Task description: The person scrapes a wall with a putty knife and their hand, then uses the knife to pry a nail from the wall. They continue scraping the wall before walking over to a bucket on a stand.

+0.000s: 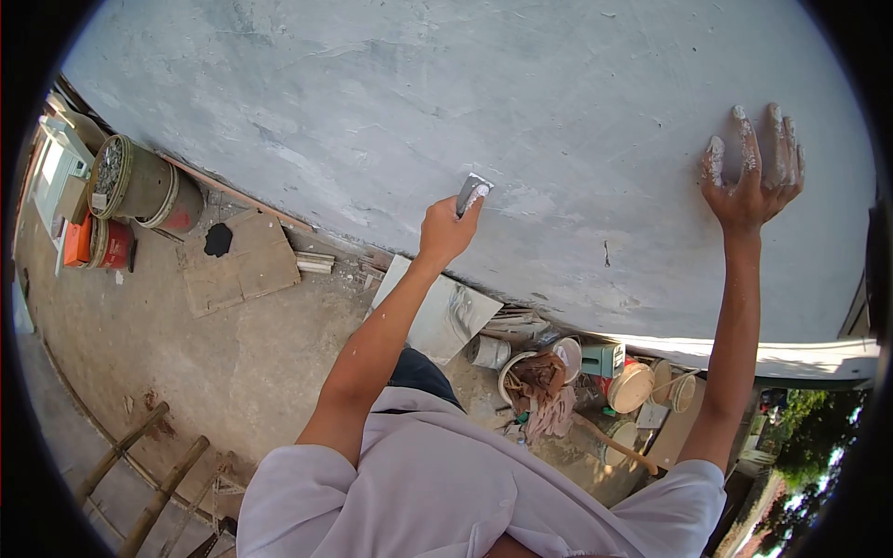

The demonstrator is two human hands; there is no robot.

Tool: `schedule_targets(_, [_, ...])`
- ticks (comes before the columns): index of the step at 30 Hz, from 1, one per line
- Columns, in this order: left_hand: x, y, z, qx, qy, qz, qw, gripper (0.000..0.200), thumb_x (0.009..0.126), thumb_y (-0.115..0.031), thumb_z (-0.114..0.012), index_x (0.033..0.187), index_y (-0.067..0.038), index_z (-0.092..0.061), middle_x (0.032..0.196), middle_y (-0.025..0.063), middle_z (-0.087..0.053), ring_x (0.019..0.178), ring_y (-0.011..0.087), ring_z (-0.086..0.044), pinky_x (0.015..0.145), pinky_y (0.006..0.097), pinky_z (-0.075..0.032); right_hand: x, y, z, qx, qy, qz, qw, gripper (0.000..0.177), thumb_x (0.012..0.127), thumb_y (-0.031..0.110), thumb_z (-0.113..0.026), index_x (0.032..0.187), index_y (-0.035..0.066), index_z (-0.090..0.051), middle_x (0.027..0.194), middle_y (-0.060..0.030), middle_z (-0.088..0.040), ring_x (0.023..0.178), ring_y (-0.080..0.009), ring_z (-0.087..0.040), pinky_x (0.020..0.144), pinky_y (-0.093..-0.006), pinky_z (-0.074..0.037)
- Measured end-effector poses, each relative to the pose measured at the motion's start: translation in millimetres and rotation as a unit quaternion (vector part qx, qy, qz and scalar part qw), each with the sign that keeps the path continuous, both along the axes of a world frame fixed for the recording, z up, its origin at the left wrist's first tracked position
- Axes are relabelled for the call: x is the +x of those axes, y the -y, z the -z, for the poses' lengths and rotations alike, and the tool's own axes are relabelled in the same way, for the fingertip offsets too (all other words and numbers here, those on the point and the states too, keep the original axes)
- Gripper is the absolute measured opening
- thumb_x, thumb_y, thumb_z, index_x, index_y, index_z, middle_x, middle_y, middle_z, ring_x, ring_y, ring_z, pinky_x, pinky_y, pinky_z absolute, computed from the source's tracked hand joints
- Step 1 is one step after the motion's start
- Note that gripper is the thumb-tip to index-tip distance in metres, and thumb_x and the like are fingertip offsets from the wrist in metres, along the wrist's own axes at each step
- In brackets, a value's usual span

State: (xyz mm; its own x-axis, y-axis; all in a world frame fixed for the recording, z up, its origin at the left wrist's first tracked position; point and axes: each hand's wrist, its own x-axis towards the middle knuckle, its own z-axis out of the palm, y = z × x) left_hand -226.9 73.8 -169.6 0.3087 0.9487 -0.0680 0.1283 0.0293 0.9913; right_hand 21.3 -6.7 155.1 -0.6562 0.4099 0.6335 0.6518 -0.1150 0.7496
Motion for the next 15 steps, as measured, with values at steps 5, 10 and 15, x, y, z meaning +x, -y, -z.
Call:
schedule_targets(5, [8.8, -9.7, 9.9, 0.015, 0.005, 0.005, 1.000, 0.043, 0.091, -0.038, -0.062, 0.072, 0.001, -0.061, 0.055, 0.0105, -0.054, 0.050, 0.0200, -0.048, 0.052, 0.0364, -0.040, -0.7, -1.8, -1.0, -0.004, 0.010, -0.013, 1.000, 0.052, 0.079, 0.030, -0.073, 0.127, 0.022, -0.054, 0.139, -0.0052, -0.050, 0.133, -0.0223, -0.041, 0.108, -0.0400, -0.031])
schedule_targets(10, [13.4, -10.8, 22.9, -0.003, 0.040, 0.017, 0.999, 0.039, 0.091, -0.034, -0.062, 0.073, 0.001, -0.061, 0.055, 0.0083, -0.053, 0.051, 0.0168, -0.046, 0.051, 0.0347, -0.039, 0.4, -1.4, -1.0, -0.002, 0.014, -0.006, 1.000, 0.052, 0.080, 0.031, -0.072, 0.128, 0.022, -0.053, 0.138, -0.0056, -0.052, 0.132, -0.0226, -0.042, 0.107, -0.0404, -0.031])
schedule_targets(15, [13.0, -11.3, 26.9, -0.011, 0.045, 0.021, 0.999, 0.038, 0.092, -0.033, -0.062, 0.073, 0.000, -0.061, 0.055, 0.0060, -0.052, 0.052, 0.0146, -0.044, 0.051, 0.0336, -0.038, 1.3, -2.0, -1.4, -0.001, 0.017, -0.008, 1.000, 0.052, 0.080, 0.031, -0.072, 0.128, 0.022, -0.053, 0.138, -0.0057, -0.052, 0.132, -0.0225, -0.042, 0.107, -0.0403, -0.031])
